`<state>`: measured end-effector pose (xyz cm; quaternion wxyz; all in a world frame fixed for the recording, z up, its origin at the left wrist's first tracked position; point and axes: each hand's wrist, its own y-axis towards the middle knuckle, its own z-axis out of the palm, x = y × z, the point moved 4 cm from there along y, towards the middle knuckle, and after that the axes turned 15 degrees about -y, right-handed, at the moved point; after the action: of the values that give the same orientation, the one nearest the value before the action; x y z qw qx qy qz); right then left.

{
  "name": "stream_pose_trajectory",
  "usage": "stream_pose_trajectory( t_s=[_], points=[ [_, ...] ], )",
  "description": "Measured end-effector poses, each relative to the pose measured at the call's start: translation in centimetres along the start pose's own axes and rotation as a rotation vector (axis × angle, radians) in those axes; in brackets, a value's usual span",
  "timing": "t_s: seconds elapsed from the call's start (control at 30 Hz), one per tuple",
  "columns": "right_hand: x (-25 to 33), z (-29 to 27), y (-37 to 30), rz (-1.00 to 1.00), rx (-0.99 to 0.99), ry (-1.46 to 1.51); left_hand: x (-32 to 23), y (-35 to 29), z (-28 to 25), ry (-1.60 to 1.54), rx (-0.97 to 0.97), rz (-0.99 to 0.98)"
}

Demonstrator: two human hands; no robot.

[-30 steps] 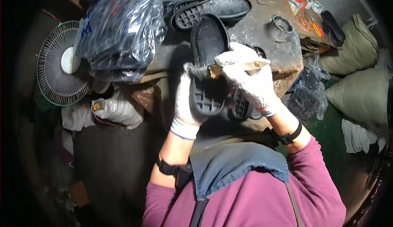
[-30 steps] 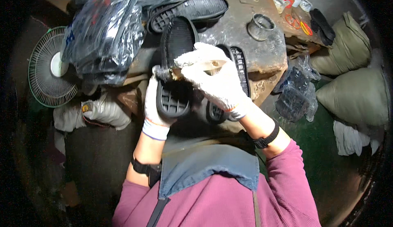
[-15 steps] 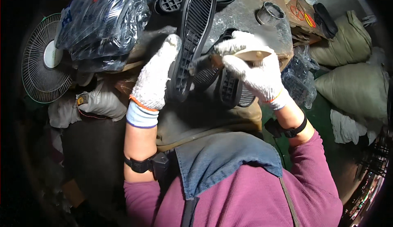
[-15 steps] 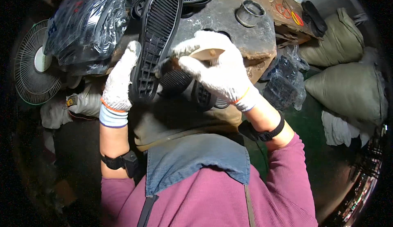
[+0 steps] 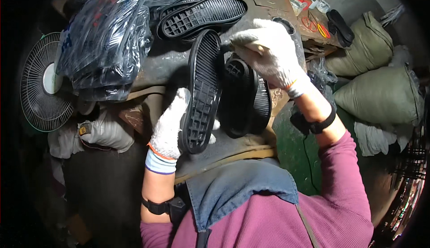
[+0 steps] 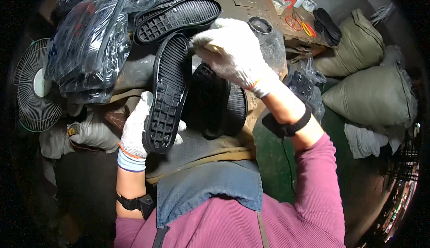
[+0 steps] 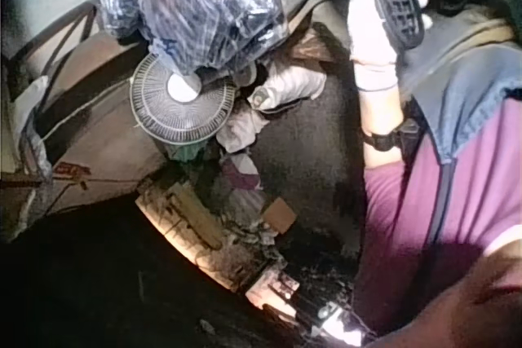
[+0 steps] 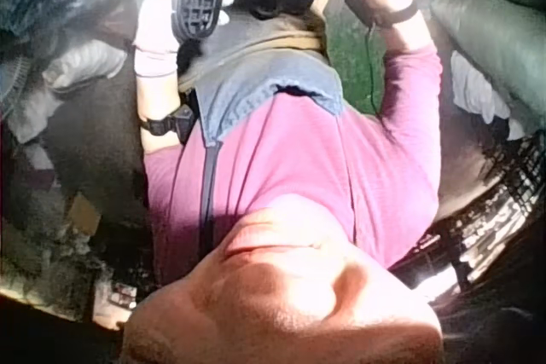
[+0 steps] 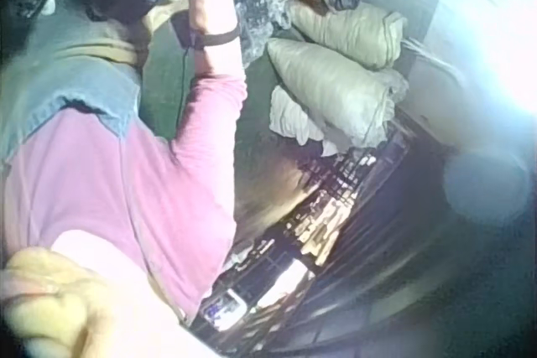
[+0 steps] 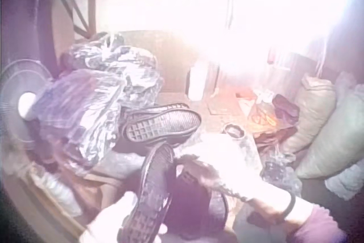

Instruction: The person applies liquid to the bottom of shoe soles using a brush, handling them one at a time and setting them aside. They also remove a stack of soles from a plastic bag to continue the process.

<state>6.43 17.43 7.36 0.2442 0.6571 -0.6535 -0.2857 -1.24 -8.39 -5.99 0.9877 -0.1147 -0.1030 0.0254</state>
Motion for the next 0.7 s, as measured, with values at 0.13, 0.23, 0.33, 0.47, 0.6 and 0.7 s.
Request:
stream_pose_trajectory(
  t_s=[0.13, 0.23, 0.33, 0.47, 0.6, 0.7],
  points=[
    [-0.7, 0.1, 2.1, -0.191, -0.037, -0.071, 2.0, 0.2, 1.3, -0.013, -0.028, -0.017],
    [0.4, 1.0, 3.5, -0.272, -0.025, -0.102, 1.7, 0.3, 1.6, 0.458, -0.105, 0.094],
    [1.2, 1.4, 3.7, -0.284, -0.048, -0.037, 2.8, 0.5, 3.7, 0.080, 0.081, 0.066],
    [0.5, 2.2, 2.0, -0.124, -0.152, 0.082, 2.5, 0.3, 3.3, 0.032, 0.140, 0.054],
    [0.8, 3.5, -1.6, 0.151, -0.229, 0.050, 2.6, 0.1, 2.8, -0.007, 0.159, 0.017],
    [2.3, 5.0, -3.1, 0.327, -0.175, 0.216, 2.8, 0.4, 2.1, -0.050, 0.164, -0.003]
  ],
)
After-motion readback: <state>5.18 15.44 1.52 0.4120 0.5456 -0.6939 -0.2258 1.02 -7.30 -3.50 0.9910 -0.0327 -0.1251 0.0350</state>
